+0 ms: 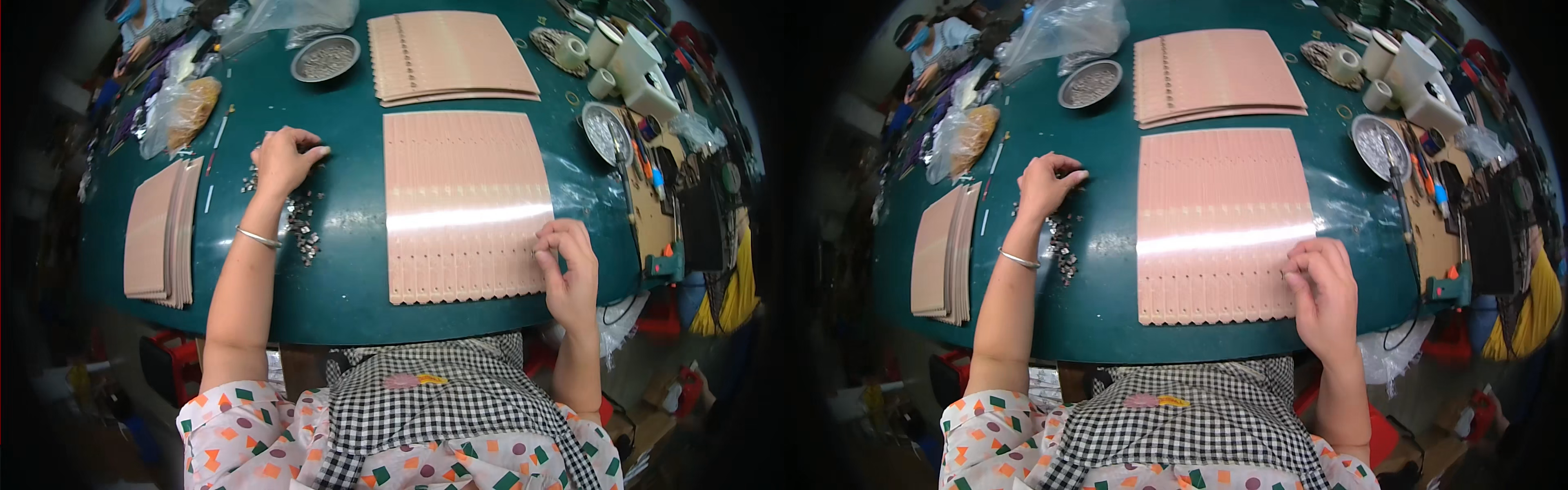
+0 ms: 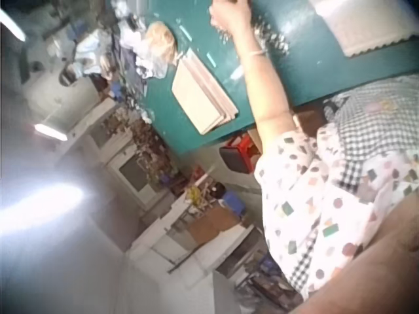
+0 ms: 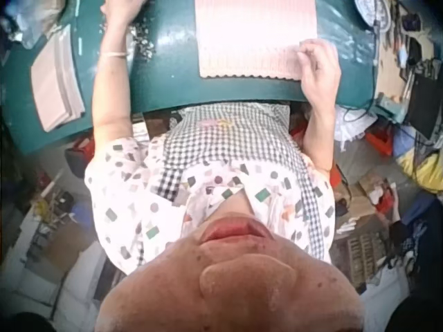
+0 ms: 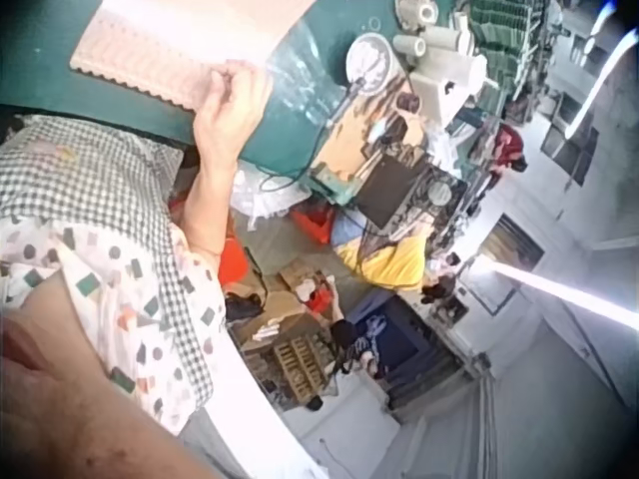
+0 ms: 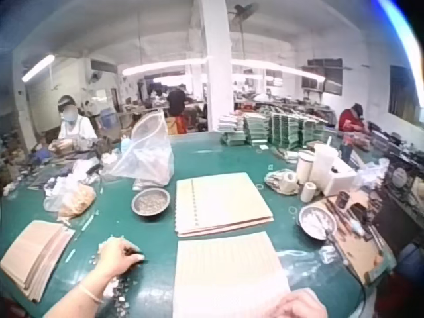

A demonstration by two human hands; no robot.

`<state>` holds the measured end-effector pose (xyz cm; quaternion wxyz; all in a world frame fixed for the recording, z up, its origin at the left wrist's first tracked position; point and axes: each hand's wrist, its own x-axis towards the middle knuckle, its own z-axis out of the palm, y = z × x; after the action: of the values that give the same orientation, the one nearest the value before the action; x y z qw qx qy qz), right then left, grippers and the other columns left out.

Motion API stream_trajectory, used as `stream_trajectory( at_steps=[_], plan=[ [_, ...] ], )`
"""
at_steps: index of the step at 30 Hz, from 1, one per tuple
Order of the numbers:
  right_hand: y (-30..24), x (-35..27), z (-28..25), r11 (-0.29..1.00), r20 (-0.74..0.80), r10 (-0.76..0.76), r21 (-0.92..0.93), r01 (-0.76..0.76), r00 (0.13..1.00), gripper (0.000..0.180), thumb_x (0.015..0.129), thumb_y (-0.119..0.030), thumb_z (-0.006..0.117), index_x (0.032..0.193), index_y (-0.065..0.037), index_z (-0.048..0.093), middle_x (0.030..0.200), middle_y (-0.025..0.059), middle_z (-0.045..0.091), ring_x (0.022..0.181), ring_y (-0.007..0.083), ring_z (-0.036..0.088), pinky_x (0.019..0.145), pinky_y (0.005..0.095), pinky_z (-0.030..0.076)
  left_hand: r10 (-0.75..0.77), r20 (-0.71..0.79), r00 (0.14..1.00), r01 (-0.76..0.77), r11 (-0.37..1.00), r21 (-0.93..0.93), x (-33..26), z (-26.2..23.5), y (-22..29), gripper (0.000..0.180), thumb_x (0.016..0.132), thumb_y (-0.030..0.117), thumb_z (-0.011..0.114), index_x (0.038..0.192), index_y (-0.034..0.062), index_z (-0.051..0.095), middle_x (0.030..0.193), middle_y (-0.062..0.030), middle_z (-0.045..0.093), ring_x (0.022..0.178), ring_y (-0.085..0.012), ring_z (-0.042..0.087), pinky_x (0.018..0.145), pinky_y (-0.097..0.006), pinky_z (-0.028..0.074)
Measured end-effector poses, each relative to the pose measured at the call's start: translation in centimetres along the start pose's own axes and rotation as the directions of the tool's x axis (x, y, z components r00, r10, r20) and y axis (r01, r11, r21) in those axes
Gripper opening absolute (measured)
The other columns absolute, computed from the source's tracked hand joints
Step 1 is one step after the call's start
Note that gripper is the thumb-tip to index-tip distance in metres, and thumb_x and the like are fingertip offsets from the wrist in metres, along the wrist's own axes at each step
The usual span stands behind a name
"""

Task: The person inserts small metal clips into holes along circuit board panels by hand. The person then places a metal weight onto an LED board, solders components using a soldering iron and wire, and inserts additional metal clips into circuit board panels.

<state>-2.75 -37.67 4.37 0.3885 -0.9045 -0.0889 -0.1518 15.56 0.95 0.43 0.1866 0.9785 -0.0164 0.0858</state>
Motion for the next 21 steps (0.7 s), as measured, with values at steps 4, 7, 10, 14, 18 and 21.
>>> stream_trajectory(
  at_steps=[4,7,10,14,18,21],
  plan=[
    [1.4,0.1,0.0,0.998,-0.022,-0.019,-0.058,0.018,1.0,0.013,0.074,0.005,0.065,0.084,-0.001,0.06,0.096,0.0125,0.062,0.094,0.0314,0.058,0.083,0.0375,0.047,0.011,0.026,1.0,-0.012,1.0,0.022,0.1,1.3,-0.2,0.017,0.073,0.028,0.083,0.082,0.0149,0.076,0.081,-0.0025,0.073,0.083,-0.0242,0.068,0.078,-0.044,0.042],
    [2.0,-0.2,0.2,0.998,0.019,0.022,-0.051,-0.021,1.0,0.014,0.074,0.005,0.067,0.085,-0.001,0.061,0.098,0.0106,0.061,0.098,0.0311,0.057,0.084,0.038,0.047,0.094,-0.019,0.995,-0.092,0.992,0.084,0.0,1.3,-0.4,0.014,0.079,0.026,0.078,0.084,0.0134,0.075,0.081,-0.0046,0.071,0.081,-0.0246,0.065,0.081,-0.04,0.045],
    [2.2,-0.3,0.5,0.997,0.037,0.053,-0.05,-0.051,0.998,0.015,0.074,0.005,0.068,0.085,-0.002,0.061,0.099,0.01,0.061,0.098,0.0306,0.057,0.084,0.0384,0.048,0.224,-0.11,0.968,-0.212,0.971,0.108,-0.9,0.6,0.6,0.011,0.082,0.022,0.075,0.084,0.0117,0.074,0.081,-0.0053,0.07,0.075,-0.0245,0.062,0.082,-0.04,0.045],
    [2.5,-0.1,0.3,0.994,0.024,0.029,-0.11,-0.026,0.999,0.015,0.074,0.006,0.069,0.084,-0.001,0.061,0.098,0.0095,0.061,0.099,0.0304,0.057,0.084,0.0386,0.048,0.155,-0.08,0.985,-0.172,0.932,-0.32,-4.2,-1.4,4.0,0.009,0.087,0.014,0.071,0.087,0.0047,0.073,0.078,-0.0029,0.067,0.073,-0.0152,0.058,0.076,-0.031,0.045],
    [2.7,-0.1,0.4,0.991,0.029,0.023,-0.133,-0.019,0.999,0.014,0.074,0.006,0.068,0.083,-0.001,0.061,0.098,0.0096,0.06,0.099,0.0309,0.057,0.084,0.039,0.048,0.123,0.144,0.982,0.026,0.665,-0.747,-9.2,-2.1,7.9,0.007,0.091,0.002,0.065,0.093,-0.0032,0.069,0.087,-0.0021,0.065,0.08,-0.0066,0.056,0.073,-0.02,0.043],
    [2.7,-0.1,0.8,0.99,0.043,0.023,-0.139,-0.016,0.999,0.014,0.073,0.005,0.069,0.083,-0.001,0.061,0.097,0.0101,0.06,0.098,0.0314,0.057,0.084,0.0392,0.048,0.164,0.243,0.956,0.127,0.515,-0.848,-11.8,-1.7,9.8,0.007,0.091,0.003,0.067,0.094,-0.003,0.069,0.09,-0.003,0.065,0.082,-0.0092,0.058,0.076,-0.022,0.046]
  ],
)
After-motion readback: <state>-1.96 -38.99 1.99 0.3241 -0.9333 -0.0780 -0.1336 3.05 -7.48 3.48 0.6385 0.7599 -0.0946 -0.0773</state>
